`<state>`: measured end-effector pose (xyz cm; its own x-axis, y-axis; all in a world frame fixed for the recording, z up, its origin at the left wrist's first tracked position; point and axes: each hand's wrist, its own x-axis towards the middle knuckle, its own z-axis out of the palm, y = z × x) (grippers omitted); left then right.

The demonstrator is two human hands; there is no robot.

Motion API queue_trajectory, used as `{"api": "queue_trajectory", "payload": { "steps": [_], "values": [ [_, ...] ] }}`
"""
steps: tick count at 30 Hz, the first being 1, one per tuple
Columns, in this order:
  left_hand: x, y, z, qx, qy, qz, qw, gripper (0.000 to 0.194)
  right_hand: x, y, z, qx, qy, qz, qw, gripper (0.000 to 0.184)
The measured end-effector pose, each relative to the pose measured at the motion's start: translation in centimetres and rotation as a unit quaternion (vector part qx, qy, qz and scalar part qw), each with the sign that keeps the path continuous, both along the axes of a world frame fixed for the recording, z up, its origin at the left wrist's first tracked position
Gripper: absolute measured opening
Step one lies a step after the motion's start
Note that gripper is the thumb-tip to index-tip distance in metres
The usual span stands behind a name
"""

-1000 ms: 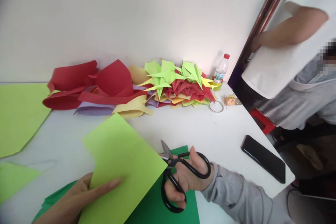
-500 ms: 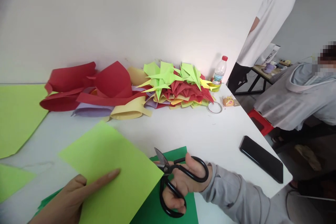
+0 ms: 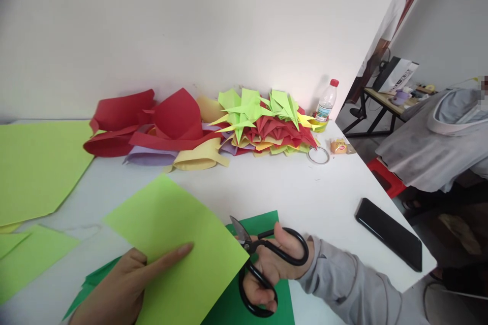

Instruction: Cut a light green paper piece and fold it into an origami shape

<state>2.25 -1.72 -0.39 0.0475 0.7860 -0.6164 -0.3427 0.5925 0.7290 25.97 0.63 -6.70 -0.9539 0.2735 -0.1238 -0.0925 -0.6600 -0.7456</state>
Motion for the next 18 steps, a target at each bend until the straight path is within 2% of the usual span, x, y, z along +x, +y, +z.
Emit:
{"api": "queue_trajectory", "payload": {
  "steps": [7, 14, 18],
  "values": [
    [-0.1, 0.0, 0.0, -0.013, 0.001, -0.006, 1.0, 0.048, -0.2, 0.3, 1.4, 0.013, 0.074, -0.013, 0.997, 0.106],
    [-0.1, 0.0, -0.1, -0.012, -0.008, -0.004, 1.0, 0.053, -0.3, 0.3, 1.4, 0.023, 0.073, -0.022, 0.997, 0.112],
    [0.0, 0.1, 0.0, -0.015, -0.006, 0.003, 1.0, 0.059, -0.2, 0.1, 1.5, 0.01, 0.075, -0.039, 0.996, 0.108]
  ]
}}
